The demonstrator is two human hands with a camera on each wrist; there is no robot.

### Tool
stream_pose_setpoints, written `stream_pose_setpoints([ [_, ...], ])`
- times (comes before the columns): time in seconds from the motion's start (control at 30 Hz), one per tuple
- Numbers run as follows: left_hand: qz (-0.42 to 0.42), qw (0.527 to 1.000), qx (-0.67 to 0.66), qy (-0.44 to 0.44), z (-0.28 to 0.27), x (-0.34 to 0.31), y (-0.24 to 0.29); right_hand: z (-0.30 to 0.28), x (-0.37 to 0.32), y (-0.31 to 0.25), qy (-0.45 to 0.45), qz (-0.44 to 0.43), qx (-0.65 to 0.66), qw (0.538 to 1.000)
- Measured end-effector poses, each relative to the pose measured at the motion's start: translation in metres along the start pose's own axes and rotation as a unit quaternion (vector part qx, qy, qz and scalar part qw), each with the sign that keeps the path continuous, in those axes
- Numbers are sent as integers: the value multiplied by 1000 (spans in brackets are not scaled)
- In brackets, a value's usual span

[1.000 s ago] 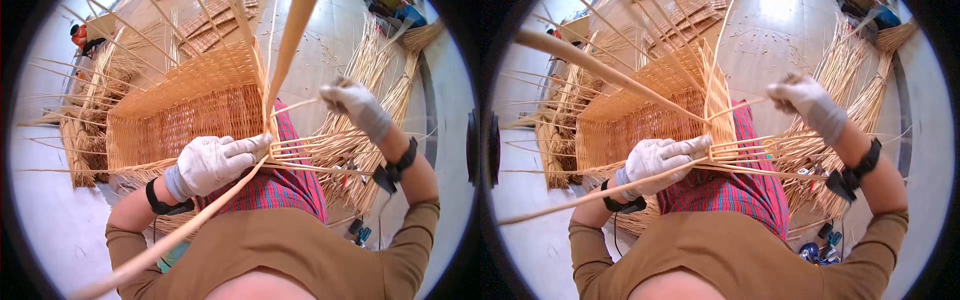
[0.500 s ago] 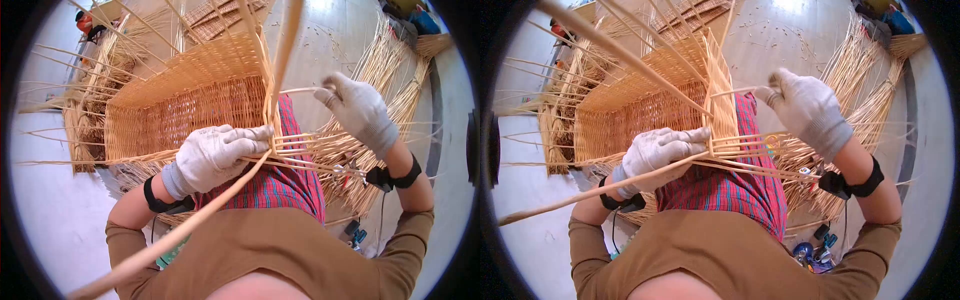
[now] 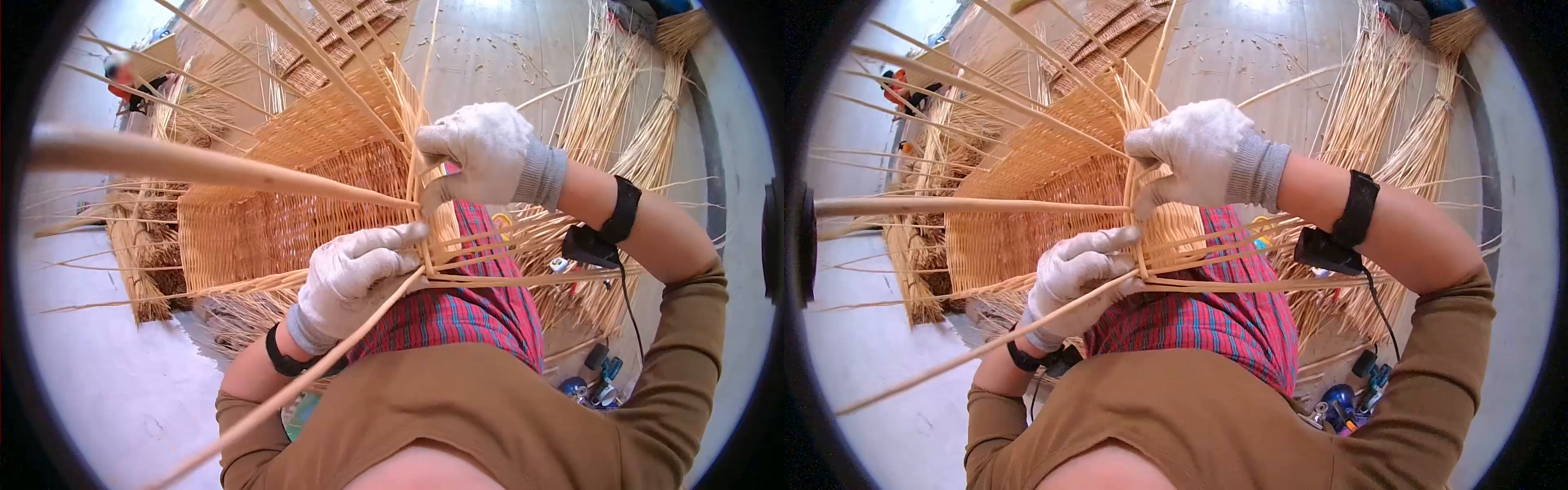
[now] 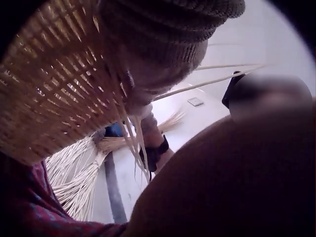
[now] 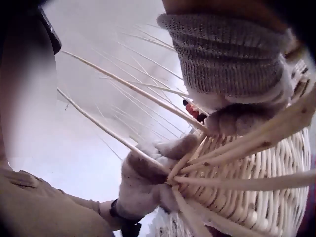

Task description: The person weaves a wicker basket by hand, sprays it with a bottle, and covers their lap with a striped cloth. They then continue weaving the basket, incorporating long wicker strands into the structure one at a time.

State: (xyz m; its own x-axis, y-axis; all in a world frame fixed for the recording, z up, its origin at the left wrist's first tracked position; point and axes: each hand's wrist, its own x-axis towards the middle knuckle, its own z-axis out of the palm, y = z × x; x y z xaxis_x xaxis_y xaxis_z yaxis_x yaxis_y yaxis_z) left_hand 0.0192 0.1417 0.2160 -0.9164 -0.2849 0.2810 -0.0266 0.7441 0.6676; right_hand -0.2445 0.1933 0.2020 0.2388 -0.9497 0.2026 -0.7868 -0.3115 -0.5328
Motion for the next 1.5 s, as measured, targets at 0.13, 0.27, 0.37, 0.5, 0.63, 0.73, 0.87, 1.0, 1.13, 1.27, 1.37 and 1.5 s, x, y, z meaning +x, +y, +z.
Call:
stream_pose_setpoints([
  [0.13, -1, 1000, -2, 9, 3, 1, -2, 4, -12, -7, -51, 110, -86, 989],
  [0.27, -2, 999, 40, 8, 4, -6, -4, -4, 0, 1, 192, -63, -173, 964],
  [0.37, -4, 999, 36, 29, 5, -8, -4, -20, 10, -6, 168, 74, -169, 968],
  [0.5, -2, 999, 44, 32, 9, -6, 1, -9, 19, -19, -113, 311, 96, 939],
  [0.63, 32, 996, 68, 56, 15, -13, -16, 24, 38, -17, -111, 256, 175, 944],
  [0.73, 56, 993, 69, 82, 14, -8, -17, 23, 50, -19, -141, 331, 209, 909],
  [0.87, -9, 996, 68, 59, 10, -11, -9, 19, 7, -18, 17, -8, -99, 995],
  [1.0, -45, 997, -22, 64, 2, -10, -2, -13, -68, -97, 91, 151, 52, 983],
  [1.13, -101, 984, -142, 37, 5, 2, 8, 38, -119, -85, 148, 386, 479, 774],
  [1.27, -106, 987, -112, 41, 10, 1, 13, 72, -138, -82, 133, 485, 517, 693],
  [1.37, -116, 988, -94, 36, 9, 2, 14, 72, -141, -73, 223, 437, 593, 638],
  [1.5, -105, 988, -99, 48, 14, 3, 11, 61, -143, -81, 255, 438, 526, 683],
])
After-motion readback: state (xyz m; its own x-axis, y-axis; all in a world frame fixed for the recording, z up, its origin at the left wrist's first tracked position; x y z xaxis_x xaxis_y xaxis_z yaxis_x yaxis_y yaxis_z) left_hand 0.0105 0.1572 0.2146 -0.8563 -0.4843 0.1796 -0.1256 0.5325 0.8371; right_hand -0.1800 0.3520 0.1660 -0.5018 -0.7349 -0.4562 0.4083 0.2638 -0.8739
